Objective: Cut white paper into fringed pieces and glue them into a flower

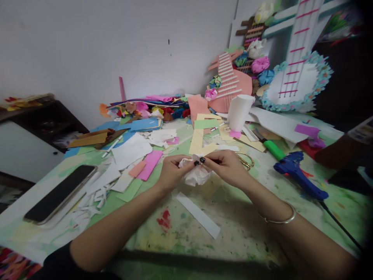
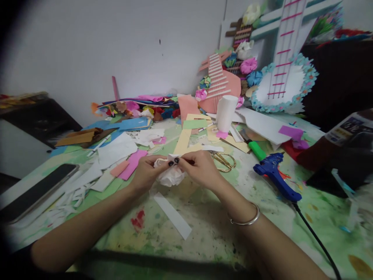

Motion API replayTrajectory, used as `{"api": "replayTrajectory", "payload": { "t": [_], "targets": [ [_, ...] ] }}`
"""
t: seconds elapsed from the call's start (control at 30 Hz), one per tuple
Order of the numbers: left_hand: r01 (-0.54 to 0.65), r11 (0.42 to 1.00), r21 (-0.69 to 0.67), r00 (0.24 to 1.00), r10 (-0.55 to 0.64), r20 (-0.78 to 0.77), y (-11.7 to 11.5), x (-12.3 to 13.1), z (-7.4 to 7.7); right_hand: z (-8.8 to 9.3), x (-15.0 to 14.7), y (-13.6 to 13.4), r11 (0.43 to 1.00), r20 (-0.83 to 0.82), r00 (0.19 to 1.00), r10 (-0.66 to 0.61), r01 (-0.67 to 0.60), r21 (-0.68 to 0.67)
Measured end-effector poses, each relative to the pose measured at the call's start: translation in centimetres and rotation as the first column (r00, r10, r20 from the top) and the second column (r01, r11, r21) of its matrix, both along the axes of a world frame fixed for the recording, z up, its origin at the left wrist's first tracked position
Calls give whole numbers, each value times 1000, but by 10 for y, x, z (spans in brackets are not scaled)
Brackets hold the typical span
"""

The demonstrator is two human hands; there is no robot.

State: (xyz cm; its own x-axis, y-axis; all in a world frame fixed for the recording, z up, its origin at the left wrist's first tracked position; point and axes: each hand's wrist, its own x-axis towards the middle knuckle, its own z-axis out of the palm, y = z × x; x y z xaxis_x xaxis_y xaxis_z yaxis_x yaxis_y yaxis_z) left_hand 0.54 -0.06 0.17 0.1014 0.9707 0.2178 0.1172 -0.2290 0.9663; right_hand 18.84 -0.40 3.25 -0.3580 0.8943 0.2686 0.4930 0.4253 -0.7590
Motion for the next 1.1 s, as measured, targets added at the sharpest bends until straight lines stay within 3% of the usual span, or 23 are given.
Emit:
{"api": "replayTrajectory", "payload": {
  "t": [0.27, 0.67, 1.1],
  "targets": [
    [57, 998, 3, 998, -57, -4, 1, 0, -1, -7, 4, 6, 999, 34, 999, -34, 34, 0],
    [49, 989, -137, 984, -24, 179, -1, 4, -1, -6, 1, 2, 993, -234, 968, -93, 73, -92],
    [106, 980, -167, 961, -57, 271, -1, 5, -5, -4, 0, -1, 997, -194, 978, -77, 74, -24]
  ]
}}
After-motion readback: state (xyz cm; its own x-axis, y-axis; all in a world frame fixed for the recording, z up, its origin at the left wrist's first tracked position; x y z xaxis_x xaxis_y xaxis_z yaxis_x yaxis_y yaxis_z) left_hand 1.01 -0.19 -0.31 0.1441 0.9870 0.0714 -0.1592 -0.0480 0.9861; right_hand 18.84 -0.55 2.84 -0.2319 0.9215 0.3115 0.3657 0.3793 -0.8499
